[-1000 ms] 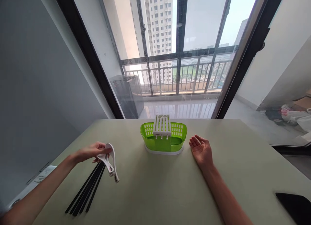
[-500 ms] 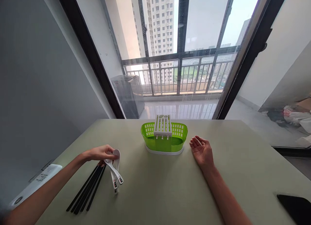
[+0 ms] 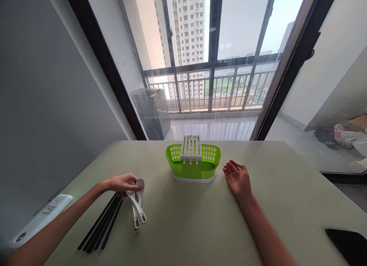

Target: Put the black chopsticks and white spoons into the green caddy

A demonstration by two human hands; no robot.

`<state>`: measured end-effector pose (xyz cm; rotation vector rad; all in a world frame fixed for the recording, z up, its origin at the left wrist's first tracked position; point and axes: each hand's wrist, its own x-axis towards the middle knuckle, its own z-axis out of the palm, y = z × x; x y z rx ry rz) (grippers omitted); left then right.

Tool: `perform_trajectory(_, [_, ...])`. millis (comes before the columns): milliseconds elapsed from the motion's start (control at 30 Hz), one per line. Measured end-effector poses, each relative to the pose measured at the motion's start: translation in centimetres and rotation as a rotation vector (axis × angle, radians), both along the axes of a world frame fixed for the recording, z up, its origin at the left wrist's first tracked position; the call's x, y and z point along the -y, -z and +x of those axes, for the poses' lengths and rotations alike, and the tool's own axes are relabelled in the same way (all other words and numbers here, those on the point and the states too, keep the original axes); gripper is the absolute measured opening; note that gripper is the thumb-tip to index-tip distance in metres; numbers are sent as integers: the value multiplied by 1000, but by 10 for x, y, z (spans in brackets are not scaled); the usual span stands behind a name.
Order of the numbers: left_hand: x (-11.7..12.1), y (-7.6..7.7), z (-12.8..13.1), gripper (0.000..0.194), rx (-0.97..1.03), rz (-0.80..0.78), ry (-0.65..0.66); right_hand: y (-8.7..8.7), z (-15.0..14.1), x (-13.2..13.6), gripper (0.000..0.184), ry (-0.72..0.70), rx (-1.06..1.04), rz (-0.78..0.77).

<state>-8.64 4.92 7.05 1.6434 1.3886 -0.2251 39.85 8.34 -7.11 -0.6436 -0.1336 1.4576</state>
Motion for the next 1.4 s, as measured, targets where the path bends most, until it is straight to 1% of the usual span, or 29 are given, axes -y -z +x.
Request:
perform_trajectory(267, [1,1,0,67,-83,16,15,-2,-1,1,19,-6,2,1])
perform_trajectory(433, [1,1,1,64,-161,95,4,-3,-1,2,19,-5,5,5])
perform_trajectory(533, [2,-1,3,59,-231,136,27,-3,-1,1,20,-4,9,6])
perform_trajectory(633, [3,-3,6,54,-289,168,32,-2,-1,1,19,-3,11,7])
perform_trajectory(733, [3,-7,7,53,-312,182,-6,-1,-1,1,18,-5,9,10])
perform_trajectory(933, [-1,-18,7,60,-261,189,-33,1,1,0,18,-14,15,24])
perform_trajectory(1133, [-7,-28,5,64,-256,213,-46,2,0,0,19,-14,17,38])
perform_trajectory(1167, [-8,-30,6,62,-267,243,-39,2,0,0,18,-13,17,37])
perform_trajectory(1233, [-10,-35,13,54,-327,373,-24,1,0,0,17,-11,16,35])
perform_trajectory(1333, [-9,-45,39,43,-444,700,-61,0,-1,0,17,-10,16,33])
perform_trajectory(1367, [-7,-48,52,41,-440,825,-91,0,-1,0,17,-10,16,34])
perform_trajectory(1400, [-5,-51,67,38,-392,965,-115,1,-2,0,17,-11,18,37])
